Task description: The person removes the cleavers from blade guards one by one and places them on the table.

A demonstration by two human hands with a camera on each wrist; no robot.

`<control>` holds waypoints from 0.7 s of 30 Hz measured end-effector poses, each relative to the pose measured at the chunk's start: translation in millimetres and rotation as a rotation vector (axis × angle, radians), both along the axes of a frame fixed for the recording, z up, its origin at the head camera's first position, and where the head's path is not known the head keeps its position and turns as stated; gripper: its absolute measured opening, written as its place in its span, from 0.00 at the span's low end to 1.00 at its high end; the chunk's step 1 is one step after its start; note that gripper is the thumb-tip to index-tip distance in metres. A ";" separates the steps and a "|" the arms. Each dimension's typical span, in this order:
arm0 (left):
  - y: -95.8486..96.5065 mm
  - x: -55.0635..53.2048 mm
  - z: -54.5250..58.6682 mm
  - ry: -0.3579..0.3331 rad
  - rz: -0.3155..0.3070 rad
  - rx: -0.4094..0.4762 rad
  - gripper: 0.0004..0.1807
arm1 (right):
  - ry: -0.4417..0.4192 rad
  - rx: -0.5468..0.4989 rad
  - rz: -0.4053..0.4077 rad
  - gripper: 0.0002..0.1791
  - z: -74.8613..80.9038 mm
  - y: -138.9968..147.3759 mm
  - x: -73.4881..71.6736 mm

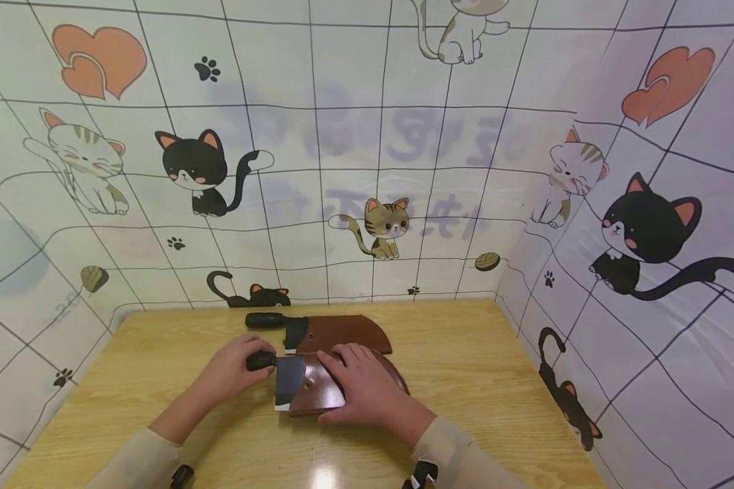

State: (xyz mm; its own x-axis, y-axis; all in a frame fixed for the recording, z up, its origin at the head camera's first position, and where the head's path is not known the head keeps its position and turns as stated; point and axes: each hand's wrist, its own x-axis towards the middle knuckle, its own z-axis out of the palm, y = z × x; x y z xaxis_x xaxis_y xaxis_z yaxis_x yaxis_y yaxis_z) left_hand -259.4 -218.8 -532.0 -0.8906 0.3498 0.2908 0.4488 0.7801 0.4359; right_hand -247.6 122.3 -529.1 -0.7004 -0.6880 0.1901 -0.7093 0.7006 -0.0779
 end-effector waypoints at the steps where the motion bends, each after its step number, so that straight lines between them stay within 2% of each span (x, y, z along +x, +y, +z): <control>1: -2.4 -0.1 0.6 -0.004 0.008 0.005 0.14 | 0.000 -0.006 -0.002 0.66 0.4 1.4 -0.4; 6: -14.6 -2.7 7.6 -0.002 0.023 0.010 0.14 | 0.035 -0.044 0.002 0.65 3.2 12.5 -3.7; 12: -16.4 -3.4 17.4 0.009 -0.010 -0.015 0.15 | 0.039 -0.070 0.024 0.65 5.0 21.3 -5.3; 21: -15.8 0.2 14.1 0.056 -0.029 -0.095 0.15 | -0.034 -0.059 0.002 0.65 -0.9 28.4 -2.4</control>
State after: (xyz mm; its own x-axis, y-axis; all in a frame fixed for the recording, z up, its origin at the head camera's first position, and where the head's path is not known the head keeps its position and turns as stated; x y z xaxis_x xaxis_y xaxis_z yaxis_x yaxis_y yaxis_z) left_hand -259.2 -234.6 -517.9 -0.8630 0.4033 0.3042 0.4932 0.8031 0.3345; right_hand -249.9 150.7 -530.0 -0.7056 -0.6778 0.2068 -0.7071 0.6925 -0.1431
